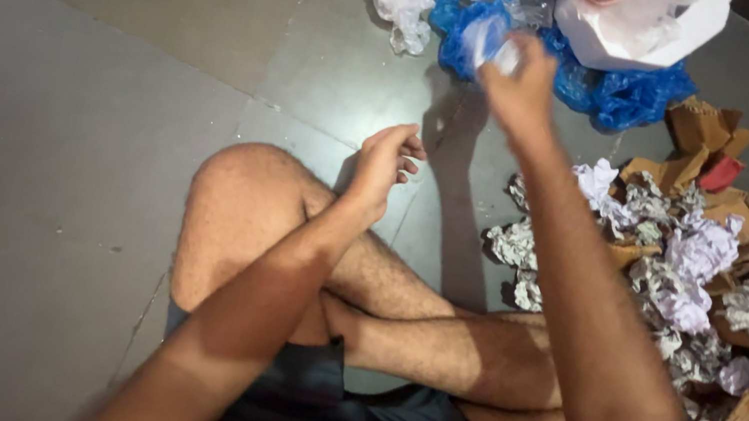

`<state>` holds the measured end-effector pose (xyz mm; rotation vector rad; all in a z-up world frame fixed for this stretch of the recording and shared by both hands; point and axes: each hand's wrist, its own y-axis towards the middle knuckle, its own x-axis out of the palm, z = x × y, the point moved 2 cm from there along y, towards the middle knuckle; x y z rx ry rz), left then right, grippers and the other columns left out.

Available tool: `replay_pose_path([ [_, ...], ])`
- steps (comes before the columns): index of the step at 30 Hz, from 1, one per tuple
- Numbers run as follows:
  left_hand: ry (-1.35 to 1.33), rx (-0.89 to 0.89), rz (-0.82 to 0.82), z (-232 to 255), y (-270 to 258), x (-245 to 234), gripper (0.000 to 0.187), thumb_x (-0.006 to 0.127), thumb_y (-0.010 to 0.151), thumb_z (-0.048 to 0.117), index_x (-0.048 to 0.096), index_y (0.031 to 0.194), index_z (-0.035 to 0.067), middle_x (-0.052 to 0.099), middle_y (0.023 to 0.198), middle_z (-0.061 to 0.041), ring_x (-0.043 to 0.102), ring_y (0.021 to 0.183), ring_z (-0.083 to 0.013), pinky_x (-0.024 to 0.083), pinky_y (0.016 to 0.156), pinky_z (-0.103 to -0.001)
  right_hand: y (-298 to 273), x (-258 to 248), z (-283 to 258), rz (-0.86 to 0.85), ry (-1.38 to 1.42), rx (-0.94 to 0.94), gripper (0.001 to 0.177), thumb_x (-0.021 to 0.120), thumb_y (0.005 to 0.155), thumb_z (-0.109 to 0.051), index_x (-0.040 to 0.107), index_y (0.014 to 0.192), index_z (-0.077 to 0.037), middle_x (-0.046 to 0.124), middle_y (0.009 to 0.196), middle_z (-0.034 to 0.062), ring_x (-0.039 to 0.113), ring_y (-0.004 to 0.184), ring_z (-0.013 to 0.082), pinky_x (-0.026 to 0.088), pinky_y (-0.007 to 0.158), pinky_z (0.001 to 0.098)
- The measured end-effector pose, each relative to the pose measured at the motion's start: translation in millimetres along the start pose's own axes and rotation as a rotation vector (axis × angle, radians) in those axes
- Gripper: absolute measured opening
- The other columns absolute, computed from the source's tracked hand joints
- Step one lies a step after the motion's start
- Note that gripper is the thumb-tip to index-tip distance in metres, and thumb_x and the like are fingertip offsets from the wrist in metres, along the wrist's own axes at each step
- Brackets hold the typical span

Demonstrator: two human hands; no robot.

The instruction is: The person sits on the floor and sorts through piles of crumpled paper and cardboard. They pick up items, crumple them further, and place them into a black plastic bag. The person also handles blue and clear plastic bags and a pink container, moving them aside before continuing to fill the black bag with paper and cardboard.

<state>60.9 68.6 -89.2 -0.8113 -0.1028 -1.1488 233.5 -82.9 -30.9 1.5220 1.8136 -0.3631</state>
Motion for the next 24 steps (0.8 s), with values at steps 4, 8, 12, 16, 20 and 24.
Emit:
replay_pose_path([
  [4,0.017,0.025,-0.053,-0.9,4.9,9.0,0.028,0.064,0.092,0.037,0.067,0.086,0.010,0.068,0.078,-0.003,0.057,0.063,-0.0103,0.042,0.058,-0.026,62.0,-14.9,0.0,0.233,-0.178,-0.358,0.069,0.065,0.080,0.008,0.051,0.148,0.005,0.049,0.140,0.0311,0.046,0.132,0.0503,0.038,0.115,0.0509],
  [8,0.011,0.034,-0.095,-3.4,8.5,14.2,0.027,0.065,0.092,0.036,0.067,0.085,0.010,0.068,0.079,-0.003,0.058,0.065,-0.0103,0.043,0.060,-0.025,95.6,-22.6,-4.2,0.174,-0.200,-0.356,0.057,0.068,0.095,0.003,0.048,0.148,0.004,0.050,0.141,0.0288,0.048,0.132,0.0513,0.041,0.115,0.0506],
  [12,0.042,0.033,-0.120,-7.5,13.6,15.9,0.027,0.064,0.093,0.036,0.066,0.084,0.010,0.068,0.079,-0.002,0.058,0.067,-0.0100,0.043,0.061,-0.025,121.8,-13.8,-16.7,0.054,-0.432,-0.226,0.044,0.073,0.107,-0.014,0.055,0.146,-0.007,0.051,0.145,0.0232,0.049,0.136,0.0460,0.043,0.114,0.0513],
  [16,0.040,0.046,-0.110,-6.5,15.6,12.8,0.027,0.064,0.093,0.035,0.066,0.083,0.010,0.068,0.079,-0.003,0.057,0.067,-0.0098,0.042,0.060,-0.026,126.6,10.2,-34.3,-0.080,-0.651,-0.276,0.073,0.080,0.079,-0.017,0.055,0.148,-0.014,0.039,0.151,0.0271,0.036,0.137,0.0490,0.039,0.103,0.0603],
  [20,0.059,0.051,-0.095,-5.6,19.5,13.8,0.027,0.064,0.093,0.034,0.066,0.082,0.009,0.068,0.078,-0.003,0.056,0.066,-0.0096,0.042,0.058,-0.026,111.8,27.3,-38.0,-0.211,-0.760,-0.202,0.086,0.084,0.074,-0.026,0.050,0.152,-0.019,0.023,0.158,0.0303,0.019,0.144,0.0509,0.028,0.105,0.0705],
  [24,0.064,0.048,-0.081,-12.1,20.4,9.3,0.025,0.065,0.093,0.032,0.066,0.083,0.010,0.069,0.079,-0.004,0.057,0.065,-0.0090,0.043,0.058,-0.024,92.8,36.8,-38.9,-0.258,-0.727,-0.228,0.092,0.085,0.074,-0.031,0.045,0.157,-0.024,0.015,0.163,0.0280,0.014,0.146,0.0514,0.025,0.105,0.0721],
])
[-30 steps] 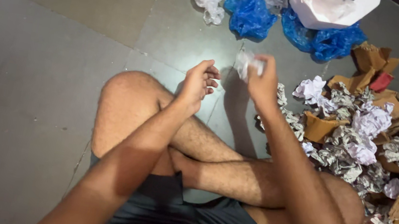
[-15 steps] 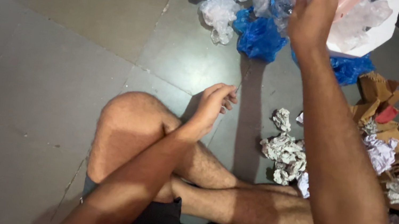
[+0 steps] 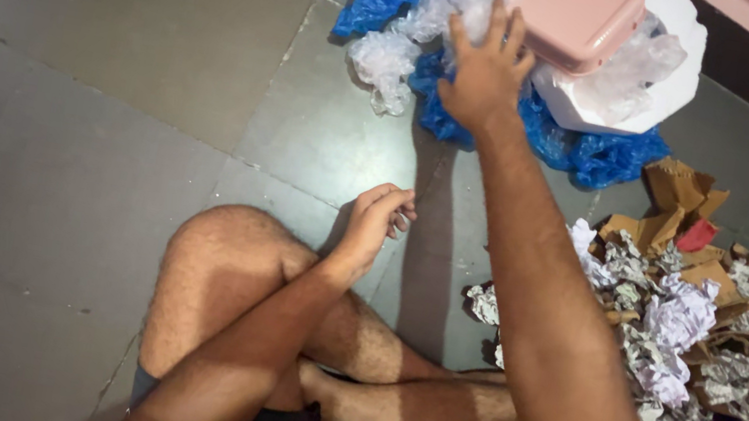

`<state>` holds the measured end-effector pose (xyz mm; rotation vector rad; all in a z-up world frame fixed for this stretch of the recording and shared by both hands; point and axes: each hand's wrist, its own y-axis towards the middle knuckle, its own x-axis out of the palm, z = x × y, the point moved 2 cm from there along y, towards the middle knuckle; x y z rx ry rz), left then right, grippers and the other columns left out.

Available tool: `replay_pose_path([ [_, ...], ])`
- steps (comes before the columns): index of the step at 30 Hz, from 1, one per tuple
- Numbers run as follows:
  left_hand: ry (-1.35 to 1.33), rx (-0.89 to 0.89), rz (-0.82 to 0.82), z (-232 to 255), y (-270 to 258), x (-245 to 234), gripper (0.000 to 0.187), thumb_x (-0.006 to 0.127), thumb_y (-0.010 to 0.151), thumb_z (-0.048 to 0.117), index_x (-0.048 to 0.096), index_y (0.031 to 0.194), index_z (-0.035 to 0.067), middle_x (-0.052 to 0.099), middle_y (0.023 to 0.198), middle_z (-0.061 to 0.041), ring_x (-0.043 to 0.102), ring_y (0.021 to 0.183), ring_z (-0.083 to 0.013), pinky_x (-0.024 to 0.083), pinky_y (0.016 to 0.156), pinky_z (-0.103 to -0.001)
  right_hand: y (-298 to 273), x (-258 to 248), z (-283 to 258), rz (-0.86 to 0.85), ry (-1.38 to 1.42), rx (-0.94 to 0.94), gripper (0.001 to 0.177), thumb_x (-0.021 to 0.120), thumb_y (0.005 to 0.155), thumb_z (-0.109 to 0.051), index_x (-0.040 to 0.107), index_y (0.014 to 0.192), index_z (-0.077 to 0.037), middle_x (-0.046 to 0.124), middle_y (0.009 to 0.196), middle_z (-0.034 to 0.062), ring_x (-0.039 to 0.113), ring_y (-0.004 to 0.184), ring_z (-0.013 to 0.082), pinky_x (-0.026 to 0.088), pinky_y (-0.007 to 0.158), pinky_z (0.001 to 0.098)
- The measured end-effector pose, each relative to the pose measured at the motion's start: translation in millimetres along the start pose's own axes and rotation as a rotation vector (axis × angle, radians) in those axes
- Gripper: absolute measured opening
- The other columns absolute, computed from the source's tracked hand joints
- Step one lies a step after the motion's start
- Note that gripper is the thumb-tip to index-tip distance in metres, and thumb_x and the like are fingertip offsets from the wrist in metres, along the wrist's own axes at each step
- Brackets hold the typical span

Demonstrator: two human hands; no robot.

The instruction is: The person sits on the floor and sorts through piles of crumpled paper and cardboard. They pick up items, crumple them further, and place them into a black plastic bag. The person also handles blue and clear plastic bags and a pink container, moving them aside before continuing to fill the black bag with paper and cardboard.

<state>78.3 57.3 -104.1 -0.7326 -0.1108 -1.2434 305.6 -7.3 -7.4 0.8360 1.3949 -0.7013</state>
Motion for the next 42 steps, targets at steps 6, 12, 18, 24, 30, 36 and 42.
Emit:
replay_pose_path([
  [6,-0.014,0.027,0.013,-2.1,0.5,-1.1,0.024,0.066,0.092,0.031,0.065,0.082,0.009,0.068,0.078,-0.005,0.058,0.063,-0.0100,0.041,0.055,-0.024,-11.0,-9.6,-21.0,0.128,0.034,-0.081,0.091,0.086,0.077,-0.036,0.045,0.157,-0.024,0.014,0.164,0.0270,0.015,0.148,0.0495,0.026,0.106,0.0702],
  [12,-0.003,0.085,0.030,6.4,-0.5,-1.5,0.024,0.065,0.093,0.030,0.065,0.082,0.008,0.068,0.078,-0.005,0.059,0.064,-0.0105,0.042,0.058,-0.024,-45.2,-40.9,-51.3,0.350,0.271,-0.147,0.079,0.084,0.089,-0.038,0.047,0.153,-0.011,0.024,0.163,0.0244,0.022,0.149,0.0452,0.024,0.114,0.0649],
  [18,-0.014,0.132,0.049,10.0,-3.7,-4.2,0.022,0.064,0.093,0.027,0.065,0.082,0.008,0.068,0.077,-0.005,0.057,0.064,-0.0111,0.040,0.057,-0.025,-121.1,-65.0,-29.3,0.431,0.395,-0.238,0.058,0.081,0.095,-0.029,0.055,0.142,-0.006,0.043,0.155,0.0185,0.036,0.147,0.0391,0.028,0.120,0.0551],
  [24,0.016,0.376,0.140,30.5,-20.2,7.5,0.022,0.063,0.098,0.021,0.064,0.083,0.005,0.068,0.078,-0.006,0.057,0.067,-0.0109,0.043,0.062,-0.026,-173.4,-57.1,63.0,0.440,0.425,-0.085,0.046,0.075,0.098,-0.022,0.057,0.136,-0.003,0.051,0.145,0.0188,0.045,0.139,0.0354,0.035,0.119,0.0489],
  [30,0.163,0.732,0.431,107.8,-16.2,1.3,0.029,0.059,0.108,0.034,0.059,0.106,0.006,0.064,0.098,-0.006,0.060,0.095,-0.0172,0.048,0.090,-0.032,-141.8,-34.2,191.5,0.605,0.494,0.514,0.062,0.067,0.112,-0.037,0.039,0.156,-0.005,0.042,0.156,0.0230,0.042,0.146,0.0404,0.033,0.124,0.0533],
  [36,0.611,0.549,0.645,204.3,118.3,-22.2,0.088,0.068,0.091,0.070,0.036,0.157,0.021,0.040,0.161,-0.014,0.037,0.147,-0.0328,0.031,0.118,-0.048,-98.5,-24.6,247.9,0.359,0.586,0.915,0.089,0.050,0.102,-0.074,0.019,0.165,-0.019,0.019,0.164,0.0264,0.022,0.151,0.0495,0.027,0.121,0.0592],
  [42,1.122,0.437,0.492,230.2,225.1,-11.8,0.113,0.080,0.078,0.083,0.026,0.163,0.030,0.013,0.172,-0.015,0.006,0.157,-0.0453,0.014,0.118,-0.070,-73.3,-0.5,264.7,0.134,0.615,1.016,0.093,0.059,0.095,-0.070,0.021,0.166,-0.024,0.010,0.165,0.0317,0.015,0.150,0.0553,0.025,0.118,0.0648],
])
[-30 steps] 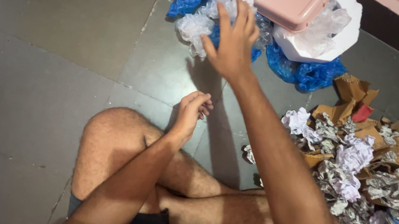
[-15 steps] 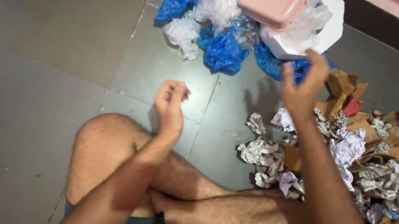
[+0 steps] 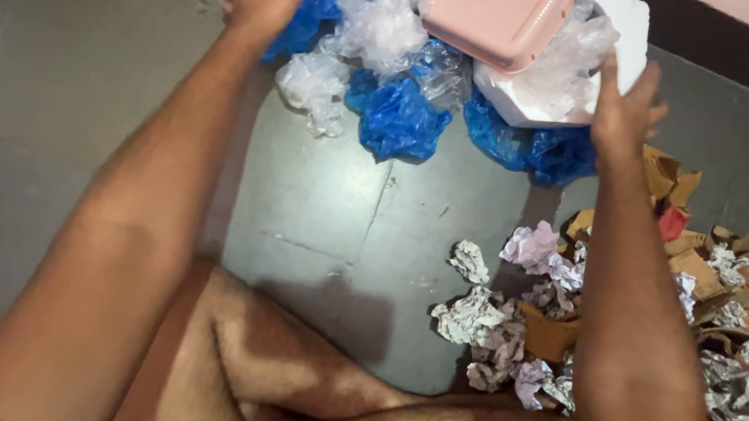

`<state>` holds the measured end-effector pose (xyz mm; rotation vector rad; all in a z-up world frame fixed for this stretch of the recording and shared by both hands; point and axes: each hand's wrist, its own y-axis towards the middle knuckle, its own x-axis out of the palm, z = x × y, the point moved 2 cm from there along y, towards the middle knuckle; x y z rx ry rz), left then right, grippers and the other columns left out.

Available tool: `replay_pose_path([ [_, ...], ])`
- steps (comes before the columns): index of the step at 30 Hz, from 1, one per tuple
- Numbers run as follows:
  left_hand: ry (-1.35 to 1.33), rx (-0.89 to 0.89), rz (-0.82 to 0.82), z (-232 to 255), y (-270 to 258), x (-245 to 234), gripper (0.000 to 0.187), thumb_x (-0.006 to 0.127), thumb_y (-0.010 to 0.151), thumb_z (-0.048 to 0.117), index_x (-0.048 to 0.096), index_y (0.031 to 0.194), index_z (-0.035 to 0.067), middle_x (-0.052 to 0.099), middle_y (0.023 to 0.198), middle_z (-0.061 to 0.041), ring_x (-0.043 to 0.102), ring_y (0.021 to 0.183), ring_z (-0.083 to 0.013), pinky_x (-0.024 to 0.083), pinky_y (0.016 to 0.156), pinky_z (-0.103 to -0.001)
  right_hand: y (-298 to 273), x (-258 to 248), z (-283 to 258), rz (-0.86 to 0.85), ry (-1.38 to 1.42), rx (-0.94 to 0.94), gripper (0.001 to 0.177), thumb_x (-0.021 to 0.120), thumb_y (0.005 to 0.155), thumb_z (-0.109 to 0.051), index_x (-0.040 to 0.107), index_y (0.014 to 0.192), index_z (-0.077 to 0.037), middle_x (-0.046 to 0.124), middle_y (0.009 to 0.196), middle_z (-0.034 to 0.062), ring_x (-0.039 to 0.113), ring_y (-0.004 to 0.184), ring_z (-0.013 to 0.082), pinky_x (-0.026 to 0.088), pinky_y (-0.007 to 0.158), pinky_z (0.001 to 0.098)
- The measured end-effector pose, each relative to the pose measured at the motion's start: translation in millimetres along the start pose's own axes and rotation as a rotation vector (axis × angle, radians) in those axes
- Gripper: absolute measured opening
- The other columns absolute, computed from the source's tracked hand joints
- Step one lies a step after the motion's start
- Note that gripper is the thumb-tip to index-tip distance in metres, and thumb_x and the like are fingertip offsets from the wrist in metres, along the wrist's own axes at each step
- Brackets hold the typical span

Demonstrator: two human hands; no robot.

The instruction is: The person sits on the floor and sorts through piles of crumpled paper and cardboard. They pick up items, crumple them further, and place them into a black plastic bag. The person also handles blue and clear plastic bags and a pink container, moving them aside before continuing to fill the black bag with paper and cardboard.

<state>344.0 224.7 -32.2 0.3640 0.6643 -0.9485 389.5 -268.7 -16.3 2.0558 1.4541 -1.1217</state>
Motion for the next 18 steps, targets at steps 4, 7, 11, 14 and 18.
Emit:
replay_pose_path([
  [4,0.079,0.025,-0.220,9.7,18.7,32.7,0.120,0.082,0.069,0.082,0.025,0.164,0.036,0.007,0.174,-0.012,0.001,0.156,-0.0517,0.011,0.115,-0.077,9.0,21.3,12.1,-0.055,0.092,-0.229,0.091,0.073,0.100,-0.063,0.028,0.166,-0.020,0.042,0.166,0.0236,0.027,0.153,0.0500,0.027,0.127,0.0577],
  [7,0.043,0.096,-0.293,15.3,12.5,54.2,0.126,0.087,0.064,0.080,0.025,0.165,0.038,0.005,0.174,-0.014,0.006,0.155,-0.0538,0.015,0.118,-0.074,14.1,37.7,13.6,-0.045,0.038,-0.198,0.100,0.081,0.088,-0.045,0.022,0.164,-0.020,0.033,0.155,0.0352,0.033,0.145,0.0517,0.035,0.118,0.0545],
  [11,0.047,0.131,-0.374,16.6,2.7,78.4,0.127,0.090,0.057,0.072,0.028,0.162,0.036,0.010,0.174,-0.012,0.011,0.155,-0.0495,0.012,0.118,-0.072,16.0,62.6,12.7,-0.083,0.065,-0.121,0.103,0.081,0.077,-0.030,0.024,0.163,-0.025,0.039,0.148,0.0324,0.051,0.131,0.0480,0.047,0.107,0.0502],
  [14,-0.002,0.354,-0.372,5.0,3.8,80.6,0.129,0.096,0.064,0.069,0.031,0.165,0.024,0.021,0.167,-0.023,0.016,0.156,-0.0469,0.010,0.124,-0.063,12.0,87.8,5.6,-0.059,0.046,-0.301,0.104,0.085,0.079,-0.029,0.026,0.164,-0.021,0.051,0.139,0.0324,0.058,0.126,0.0475,0.050,0.107,0.0478],
  [18,-0.084,0.500,-0.391,-23.3,3.5,71.3,0.121,0.093,0.062,0.062,0.040,0.159,0.013,0.049,0.159,-0.015,0.035,0.154,-0.0330,0.011,0.127,-0.056,-4.8,116.5,-8.5,-0.052,0.133,-0.521,0.101,0.087,0.079,-0.026,0.029,0.161,-0.017,0.066,0.133,0.0266,0.066,0.123,0.0428,0.054,0.105,0.0452],
])
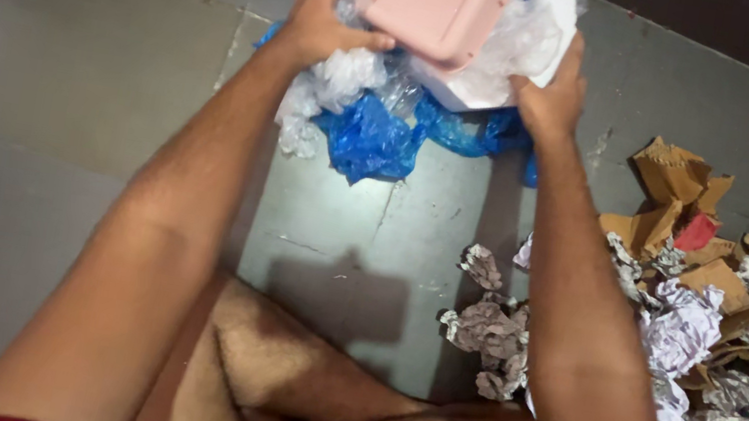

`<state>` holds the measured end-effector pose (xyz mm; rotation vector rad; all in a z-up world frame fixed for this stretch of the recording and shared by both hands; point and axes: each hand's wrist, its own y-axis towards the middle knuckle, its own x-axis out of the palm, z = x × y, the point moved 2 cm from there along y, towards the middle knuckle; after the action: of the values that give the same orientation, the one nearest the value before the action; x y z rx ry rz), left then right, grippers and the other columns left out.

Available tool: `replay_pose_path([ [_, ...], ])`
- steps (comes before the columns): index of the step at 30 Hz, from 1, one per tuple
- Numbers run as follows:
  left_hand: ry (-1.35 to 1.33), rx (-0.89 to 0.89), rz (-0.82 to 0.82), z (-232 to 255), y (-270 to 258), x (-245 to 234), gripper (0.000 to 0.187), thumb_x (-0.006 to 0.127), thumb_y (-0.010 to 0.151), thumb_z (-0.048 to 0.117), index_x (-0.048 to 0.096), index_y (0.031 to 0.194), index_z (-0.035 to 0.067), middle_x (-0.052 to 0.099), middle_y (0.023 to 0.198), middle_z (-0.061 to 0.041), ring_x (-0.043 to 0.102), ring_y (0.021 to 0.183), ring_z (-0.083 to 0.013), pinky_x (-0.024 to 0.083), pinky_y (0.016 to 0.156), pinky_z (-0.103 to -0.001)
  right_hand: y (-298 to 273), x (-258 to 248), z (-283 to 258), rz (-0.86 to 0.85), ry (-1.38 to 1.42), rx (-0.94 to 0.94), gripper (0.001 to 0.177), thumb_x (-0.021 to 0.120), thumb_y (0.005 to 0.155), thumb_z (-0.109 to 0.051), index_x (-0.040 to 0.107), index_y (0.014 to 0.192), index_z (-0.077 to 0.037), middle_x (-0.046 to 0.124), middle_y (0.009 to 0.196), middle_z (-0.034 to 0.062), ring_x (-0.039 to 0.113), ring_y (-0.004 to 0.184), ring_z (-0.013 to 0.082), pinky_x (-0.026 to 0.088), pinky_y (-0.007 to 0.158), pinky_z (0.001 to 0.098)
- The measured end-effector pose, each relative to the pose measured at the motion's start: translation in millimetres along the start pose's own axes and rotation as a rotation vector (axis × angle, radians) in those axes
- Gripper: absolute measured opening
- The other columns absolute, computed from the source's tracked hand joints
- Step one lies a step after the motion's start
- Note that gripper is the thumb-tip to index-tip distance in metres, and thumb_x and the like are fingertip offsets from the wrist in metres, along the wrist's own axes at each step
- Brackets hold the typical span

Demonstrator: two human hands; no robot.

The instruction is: The person sits on the floor and sorts through piles of crumpled paper and cardboard. They pick up items, crumple them further, and place them into a black plastic bag. The person also handles blue and clear plastic bags and a pink container, moving them aside before continuing to fill the black bag with paper and cardboard.

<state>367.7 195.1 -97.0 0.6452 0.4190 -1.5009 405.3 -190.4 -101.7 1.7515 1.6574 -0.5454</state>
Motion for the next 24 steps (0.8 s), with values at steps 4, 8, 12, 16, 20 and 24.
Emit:
replay_pose_path([
  [4,0.031,0.162,0.131,-21.6,-38.4,-24.8,0.102,0.097,0.070,0.059,0.056,0.150,0.010,0.048,0.160,-0.019,0.037,0.152,-0.0371,0.015,0.123,-0.057,-12.9,35.8,-31.8,-0.007,-0.029,-0.025,0.100,0.090,0.080,-0.027,0.028,0.158,-0.013,0.070,0.126,0.0243,0.067,0.116,0.0438,0.054,0.099,0.0474],
  [8,-0.005,0.130,0.211,-41.7,-91.7,-59.3,0.099,0.096,0.069,0.056,0.058,0.145,0.007,0.056,0.152,-0.017,0.047,0.145,-0.0378,0.021,0.123,-0.055,-31.4,69.4,-77.7,-0.054,-0.026,-0.027,0.112,0.091,0.069,-0.022,0.021,0.156,-0.011,0.066,0.123,0.0273,0.066,0.113,0.0457,0.054,0.095,0.0478],
  [12,0.013,0.081,0.261,-59.3,-145.2,-104.4,0.099,0.099,0.068,0.050,0.057,0.145,0.004,0.059,0.147,-0.017,0.050,0.139,-0.0377,0.033,0.120,-0.050,-64.9,103.1,-132.4,-0.101,0.056,-0.091,0.109,0.090,0.072,-0.024,0.023,0.158,-0.016,0.068,0.126,0.0258,0.066,0.115,0.0456,0.055,0.097,0.0478],
  [16,-0.022,0.085,0.334,-81.3,-191.5,-146.0,0.100,0.102,0.067,0.040,0.055,0.146,0.001,0.062,0.142,-0.018,0.054,0.134,-0.0357,0.040,0.116,-0.048,-88.2,146.0,-179.9,-0.200,-0.019,0.032,0.116,0.093,0.071,-0.034,0.019,0.159,-0.020,0.067,0.120,0.0284,0.065,0.111,0.0479,0.054,0.095,0.0492],
  [20,-0.114,0.075,0.323,-102.4,-237.2,-186.2,0.086,0.100,0.073,0.026,0.059,0.144,0.001,0.068,0.137,-0.014,0.063,0.128,-0.0292,0.047,0.114,-0.043,-118.0,187.8,-221.1,-0.214,-0.010,0.016,0.126,0.093,0.067,-0.042,0.010,0.159,-0.019,0.062,0.118,0.0333,0.062,0.111,0.0503,0.051,0.096,0.0512],
  [24,-0.364,-0.065,0.293,-120.1,-287.3,-213.2,0.081,0.096,0.076,0.016,0.056,0.145,0.000,0.067,0.135,-0.009,0.061,0.126,-0.0205,0.047,0.111,-0.037,-153.2,220.2,-255.4,-0.242,0.015,0.026,0.125,0.090,0.069,-0.042,0.009,0.161,-0.020,0.060,0.119,0.0351,0.058,0.114,0.0522,0.047,0.101,0.0539],
])
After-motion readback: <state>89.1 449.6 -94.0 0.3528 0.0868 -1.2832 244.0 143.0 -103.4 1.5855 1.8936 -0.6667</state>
